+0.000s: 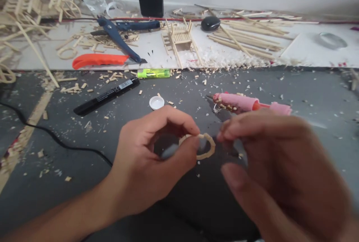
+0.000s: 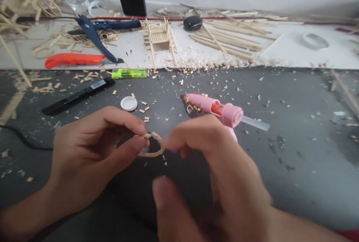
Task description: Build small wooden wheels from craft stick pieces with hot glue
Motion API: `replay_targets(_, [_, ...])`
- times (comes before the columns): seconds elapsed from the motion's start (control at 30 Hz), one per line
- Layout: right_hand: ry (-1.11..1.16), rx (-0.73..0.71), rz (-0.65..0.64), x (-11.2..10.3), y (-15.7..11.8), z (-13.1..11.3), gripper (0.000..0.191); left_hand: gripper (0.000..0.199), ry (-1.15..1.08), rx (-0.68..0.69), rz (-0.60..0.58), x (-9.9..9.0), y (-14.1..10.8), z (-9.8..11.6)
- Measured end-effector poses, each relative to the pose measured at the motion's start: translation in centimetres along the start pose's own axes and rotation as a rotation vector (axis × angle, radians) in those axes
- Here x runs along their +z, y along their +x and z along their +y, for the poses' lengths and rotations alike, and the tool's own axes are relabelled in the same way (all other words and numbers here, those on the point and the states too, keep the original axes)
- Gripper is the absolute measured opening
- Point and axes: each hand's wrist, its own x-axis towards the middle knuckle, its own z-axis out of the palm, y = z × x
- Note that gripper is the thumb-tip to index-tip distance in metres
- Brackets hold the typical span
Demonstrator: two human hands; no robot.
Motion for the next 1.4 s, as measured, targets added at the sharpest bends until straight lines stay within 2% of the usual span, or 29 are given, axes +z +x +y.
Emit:
replay_targets(0.07, [0.127, 0.015, 0.031, 1.6, 1.1, -0.5, 0.040, 0.008, 0.055, 0.036, -0.011, -0.1, -0.2, 0.1])
replay_targets(0.13, [0.280, 0.055, -0.028, 2.6, 1.8, -0.5, 0.031, 0.007, 0.115, 0.093, -0.014, -0.1, -0.3, 0.2])
replay_targets(0.23, [0.503, 0.148, -0.160, 2.9, 2.1, -0.1, 0.012, 0.009, 0.176, 0.174, -0.024, 0.0, -0.3, 0.3])
replay_targets(0.33, [0.641, 0.251, -0.208, 2.4, 1.9, 0.4, 0.011, 0.014, 0.188, 0.229, -0.035, 0.1, -0.1, 0.1])
replay_targets(0.6, [0.511, 0.188, -0.230, 2.2, 2.4, 0.5, 0.010, 0.016, 0.257, 0.230, -0.061, -0.1, -0.1, 0.0])
replay_targets(0.9, [0.417, 0.177, -0.202, 2.3, 2.6, 0.1, 0.015, 0.012, 0.414, 0.245, -0.035, 0.0, 0.0, 0.2])
replay_targets(1.4, [0.568, 0.363, -0.343, 2.5, 2.8, 0.3, 0.021, 0.009, 0.425, 0.211, -0.030, 0.0, 0.1, 0.4])
